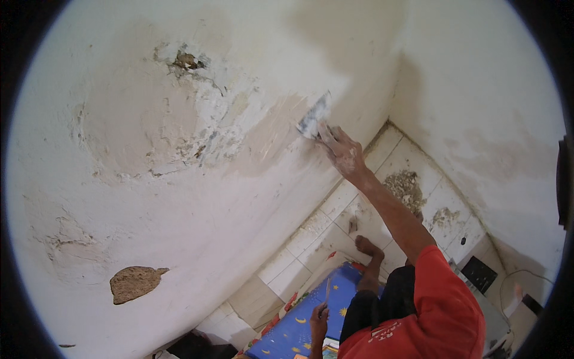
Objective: The person mixes putty in a container, transfers it to scrapers, and applies it to holes and damaged areas on a wall while sitting on the floor.
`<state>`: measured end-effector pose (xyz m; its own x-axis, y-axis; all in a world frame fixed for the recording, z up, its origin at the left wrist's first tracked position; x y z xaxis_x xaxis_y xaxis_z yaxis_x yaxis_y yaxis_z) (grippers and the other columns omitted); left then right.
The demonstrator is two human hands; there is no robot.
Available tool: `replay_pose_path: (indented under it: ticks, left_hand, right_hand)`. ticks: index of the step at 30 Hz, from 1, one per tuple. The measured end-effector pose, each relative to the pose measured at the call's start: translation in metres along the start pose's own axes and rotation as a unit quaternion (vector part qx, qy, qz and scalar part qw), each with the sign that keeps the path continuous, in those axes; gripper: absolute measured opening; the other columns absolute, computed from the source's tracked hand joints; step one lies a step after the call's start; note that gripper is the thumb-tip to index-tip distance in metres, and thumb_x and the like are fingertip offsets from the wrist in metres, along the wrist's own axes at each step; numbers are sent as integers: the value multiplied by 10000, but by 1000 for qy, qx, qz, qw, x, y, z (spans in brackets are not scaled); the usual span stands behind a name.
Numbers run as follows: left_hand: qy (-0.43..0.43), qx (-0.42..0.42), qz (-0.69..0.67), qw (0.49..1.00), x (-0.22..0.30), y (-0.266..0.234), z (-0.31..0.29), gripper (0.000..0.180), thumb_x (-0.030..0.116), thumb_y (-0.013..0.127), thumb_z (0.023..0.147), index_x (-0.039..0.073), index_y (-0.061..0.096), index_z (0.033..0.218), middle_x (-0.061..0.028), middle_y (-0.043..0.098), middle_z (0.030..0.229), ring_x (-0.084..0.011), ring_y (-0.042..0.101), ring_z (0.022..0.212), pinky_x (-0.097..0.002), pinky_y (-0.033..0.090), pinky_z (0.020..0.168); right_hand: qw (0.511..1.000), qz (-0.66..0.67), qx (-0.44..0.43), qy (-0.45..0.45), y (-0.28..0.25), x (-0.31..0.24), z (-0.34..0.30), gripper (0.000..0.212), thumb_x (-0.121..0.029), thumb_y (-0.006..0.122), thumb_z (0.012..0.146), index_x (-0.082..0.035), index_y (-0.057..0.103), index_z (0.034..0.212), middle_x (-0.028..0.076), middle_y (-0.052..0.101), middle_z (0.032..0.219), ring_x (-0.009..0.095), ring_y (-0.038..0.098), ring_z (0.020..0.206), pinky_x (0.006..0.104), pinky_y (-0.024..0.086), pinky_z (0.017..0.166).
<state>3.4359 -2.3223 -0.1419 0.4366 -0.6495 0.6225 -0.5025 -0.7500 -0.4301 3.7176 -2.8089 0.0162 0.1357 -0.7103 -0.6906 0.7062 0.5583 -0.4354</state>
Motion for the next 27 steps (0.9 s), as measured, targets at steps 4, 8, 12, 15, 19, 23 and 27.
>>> replay_pose_path:
  ticks: [4, 8, 12, 15, 19, 23, 27]
  left_hand:
    - [-11, 1, -11, 1000, -8, -1, -1, 306, 113, 608, 936, -2, 596, 1220, -113, 679, 1020, -156, 633, 828, -287, 522, 697]
    - [-20, 9, 5, 1000, -8, -1, 2, 297, 136, 605, 945, -4, 596, 1207, -112, 682, 1005, -152, 627, 822, -288, 519, 701]
    - [12, 3, -2, 1000, 17, 2, 6, 303, 140, 605, 947, -7, 592, 1211, -112, 682, 1010, -150, 627, 822, -288, 517, 705]
    - [-10, 11, -17, 1000, 13, 3, 7, 307, 126, 607, 944, -3, 589, 1222, -110, 682, 1015, -147, 627, 829, -289, 517, 711]
    - [-6, -2, -8, 1000, 15, 2, 5, 314, 114, 606, 941, -2, 586, 1233, -111, 679, 1024, -144, 629, 853, -292, 520, 718]
    - [-1, 18, -21, 1000, 7, -6, 3, 314, 112, 605, 938, -5, 587, 1229, -112, 678, 1029, -150, 634, 861, -286, 521, 716]
    - [28, 1, 20, 999, 6, -3, 6, 310, 116, 608, 935, -7, 589, 1219, -114, 679, 1029, -157, 639, 851, -288, 525, 713]
  right_hand:
    - [995, 79, -47, 33, 2, 19, -35, 551, -82, 599, 932, -69, 410, 1449, 149, 604, 970, 231, 613, 825, 352, 522, 695]
    - [982, 133, -5, 134, -37, -9, -23, 526, -55, 620, 915, -57, 466, 1418, 121, 570, 877, 168, 557, 731, 305, 491, 608]
    - [972, 187, 23, 140, -31, -36, 24, 522, -60, 609, 916, -49, 456, 1415, 113, 536, 836, 150, 531, 654, 301, 465, 534]
    - [959, 221, -38, 174, 0, -41, 2, 364, -110, 611, 933, -22, 499, 1268, 104, 538, 1030, 138, 513, 732, 283, 475, 631]
    - [944, 262, -80, 185, 29, -12, -68, 376, -118, 609, 938, -26, 491, 1283, 87, 487, 1083, 143, 497, 747, 267, 478, 638]
    - [993, 101, 39, 36, -21, -39, -42, 490, -52, 555, 948, -30, 438, 1423, 117, 509, 792, 183, 543, 612, 305, 461, 493]
    - [934, 255, -9, 248, -25, -36, 3, 436, -149, 595, 952, -40, 480, 1358, 168, 564, 964, 273, 558, 698, 374, 492, 647]
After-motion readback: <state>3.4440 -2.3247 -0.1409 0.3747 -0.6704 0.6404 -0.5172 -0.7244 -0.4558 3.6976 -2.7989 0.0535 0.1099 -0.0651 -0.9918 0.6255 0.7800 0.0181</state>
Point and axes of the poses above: each hand's wrist, its own z-axis towards the middle knuckle, its own y-axis out of the palm, x = y × z, the point moved 9 cm from there along z, towards the middle knuckle
